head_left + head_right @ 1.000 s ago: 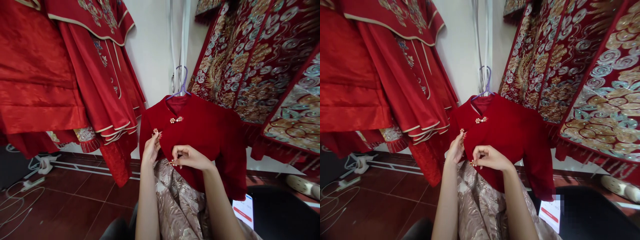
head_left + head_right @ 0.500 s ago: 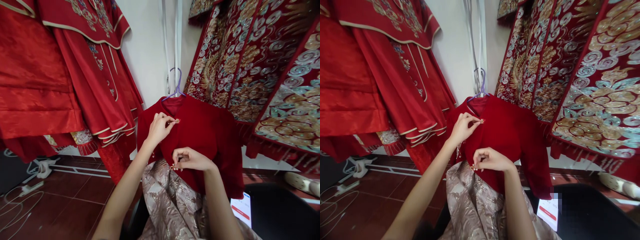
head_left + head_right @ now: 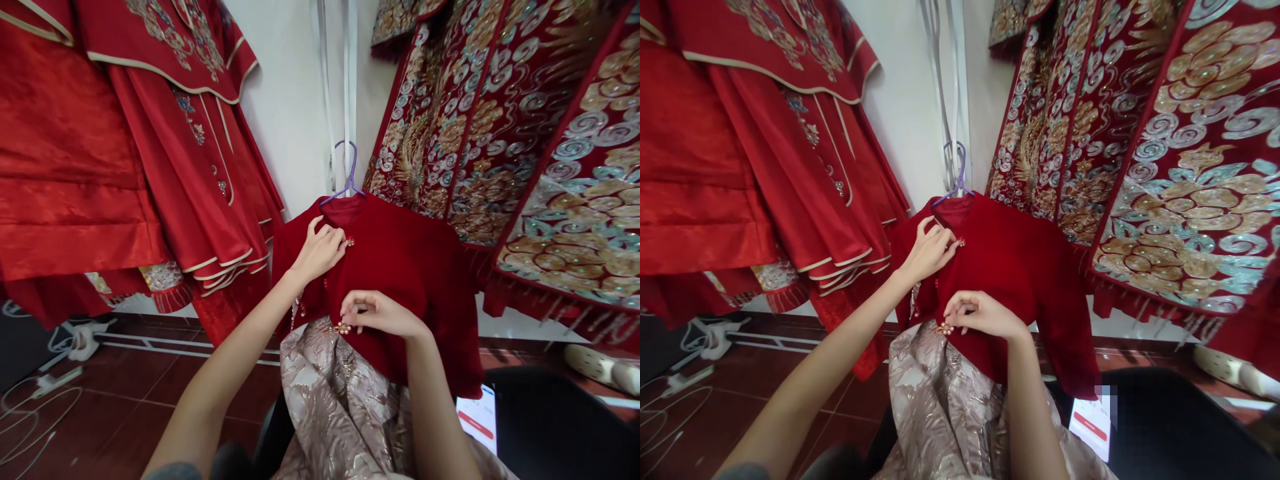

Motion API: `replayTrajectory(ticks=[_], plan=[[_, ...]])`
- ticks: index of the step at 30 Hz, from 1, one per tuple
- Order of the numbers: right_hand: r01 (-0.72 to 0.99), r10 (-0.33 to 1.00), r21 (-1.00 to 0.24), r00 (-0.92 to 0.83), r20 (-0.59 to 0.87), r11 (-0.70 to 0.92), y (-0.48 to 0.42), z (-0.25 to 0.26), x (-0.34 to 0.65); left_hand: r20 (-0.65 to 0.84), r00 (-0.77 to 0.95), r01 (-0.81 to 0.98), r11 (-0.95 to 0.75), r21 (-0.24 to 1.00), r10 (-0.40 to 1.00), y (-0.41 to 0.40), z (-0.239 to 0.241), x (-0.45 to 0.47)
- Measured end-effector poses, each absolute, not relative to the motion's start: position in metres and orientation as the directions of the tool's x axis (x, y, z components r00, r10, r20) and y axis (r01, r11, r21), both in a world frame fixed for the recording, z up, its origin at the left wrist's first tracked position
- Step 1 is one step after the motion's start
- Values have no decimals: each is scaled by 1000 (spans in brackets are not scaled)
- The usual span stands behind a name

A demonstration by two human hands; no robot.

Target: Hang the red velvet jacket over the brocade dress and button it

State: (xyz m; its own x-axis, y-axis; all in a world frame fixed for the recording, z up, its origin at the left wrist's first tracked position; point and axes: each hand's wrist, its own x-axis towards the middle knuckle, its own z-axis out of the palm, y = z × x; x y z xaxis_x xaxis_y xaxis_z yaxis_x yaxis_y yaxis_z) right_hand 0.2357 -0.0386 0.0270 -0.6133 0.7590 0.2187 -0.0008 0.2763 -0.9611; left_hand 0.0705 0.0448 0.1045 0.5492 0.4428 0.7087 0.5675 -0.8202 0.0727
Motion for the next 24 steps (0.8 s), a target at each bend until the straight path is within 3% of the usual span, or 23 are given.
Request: replayTrajectory(ticks=[4, 8, 13, 17, 20, 24], plan=[[2, 889, -903, -173, 424, 431, -30, 46, 230, 736, 426, 540, -801, 258, 525, 43, 100, 73], [87, 814, -826, 136, 564, 557, -21, 76, 230, 763, 367, 485, -809, 332, 532, 42, 100, 75], [145, 754, -773, 172, 634, 617, -22, 91, 235, 768, 419, 594, -786, 173, 485, 40, 100, 72], [145, 778, -792, 149, 611, 594, -25, 87, 241, 717, 520, 570, -814, 113, 464, 39, 101, 66], [182, 786, -792, 122, 606, 582, -25, 90, 245, 699, 544, 530, -836, 143, 465, 38, 104, 62], [235, 758, -755, 96, 645, 612, -27, 100, 250, 672, 525, 459, -839, 293, 522, 41, 109, 61]])
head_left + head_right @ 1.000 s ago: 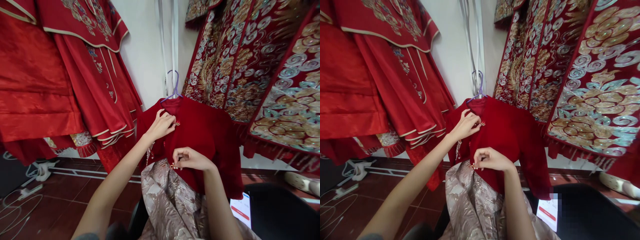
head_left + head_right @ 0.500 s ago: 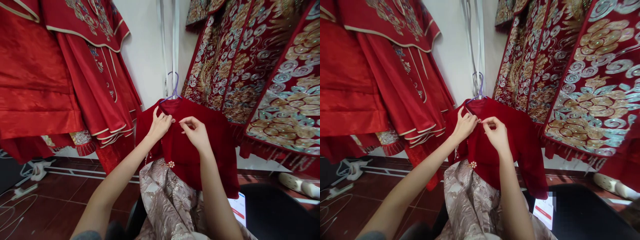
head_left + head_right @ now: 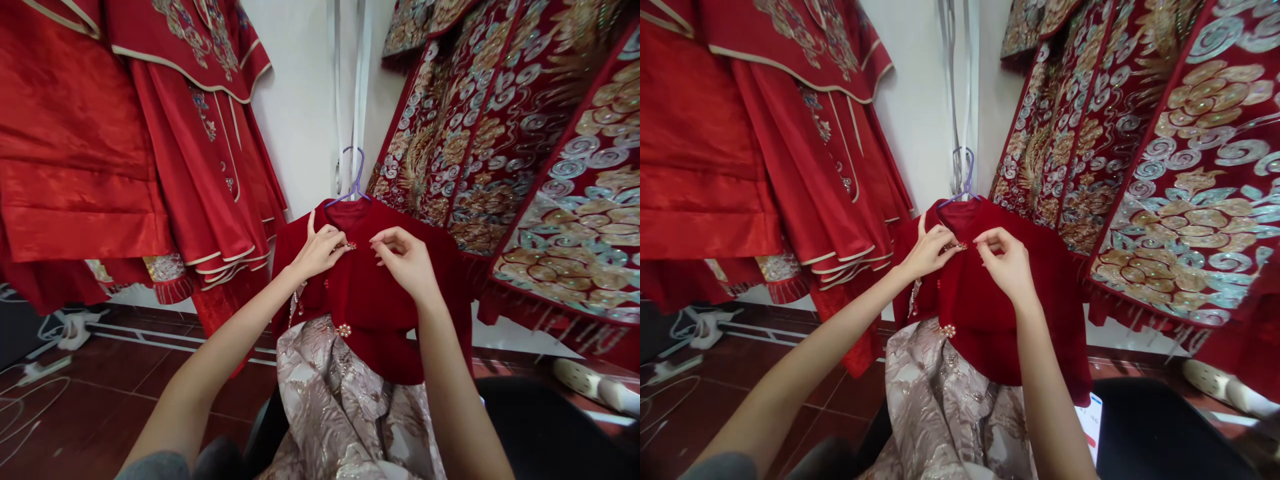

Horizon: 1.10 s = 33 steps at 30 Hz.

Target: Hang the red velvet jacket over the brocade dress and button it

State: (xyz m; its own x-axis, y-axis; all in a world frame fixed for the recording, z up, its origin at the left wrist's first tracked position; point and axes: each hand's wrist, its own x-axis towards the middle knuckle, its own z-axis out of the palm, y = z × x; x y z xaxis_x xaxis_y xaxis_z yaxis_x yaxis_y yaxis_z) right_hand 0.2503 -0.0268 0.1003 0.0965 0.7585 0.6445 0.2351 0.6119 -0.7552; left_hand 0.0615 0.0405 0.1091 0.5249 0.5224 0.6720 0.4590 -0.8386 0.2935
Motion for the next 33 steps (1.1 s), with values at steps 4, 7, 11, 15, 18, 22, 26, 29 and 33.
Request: replayTrajectory(ticks=[4, 7, 11, 15, 18, 22, 26, 29, 33], plan=[[376, 682, -671, 124, 720, 640, -20, 112, 250, 622, 468, 345, -778, 526, 628, 47, 113, 65], [586, 511, -570, 286, 810, 576, -2, 120, 237, 654, 434, 288, -784, 550, 619, 49, 114, 68], [810, 369, -461, 329, 869, 362, 26, 116, 213, 754, 419, 335, -858, 389, 506, 47, 114, 67], [892, 437, -380, 249, 865, 245, 28, 101, 218, 795, 390, 439, -853, 283, 464, 46, 115, 51], [908, 488, -354, 209, 847, 225, 13, 97, 249, 789, 404, 579, -797, 171, 463, 50, 118, 34], [915, 544, -341, 176, 821, 217, -1, 105, 302, 712, 519, 693, -720, -28, 472, 49, 118, 23], [915, 591, -335, 145, 793, 224, 2, 98, 330, 621, 660, 659, -722, -210, 423, 28, 118, 28], [924, 582, -281, 82, 809, 261, 5, 83, 335, 612, 645, 712, -650, -265, 457, 12, 115, 30], [906, 522, -281, 81, 849, 316, 4, 70, 339, 748, 363, 905, -400, -142, 556, 9, 98, 26]])
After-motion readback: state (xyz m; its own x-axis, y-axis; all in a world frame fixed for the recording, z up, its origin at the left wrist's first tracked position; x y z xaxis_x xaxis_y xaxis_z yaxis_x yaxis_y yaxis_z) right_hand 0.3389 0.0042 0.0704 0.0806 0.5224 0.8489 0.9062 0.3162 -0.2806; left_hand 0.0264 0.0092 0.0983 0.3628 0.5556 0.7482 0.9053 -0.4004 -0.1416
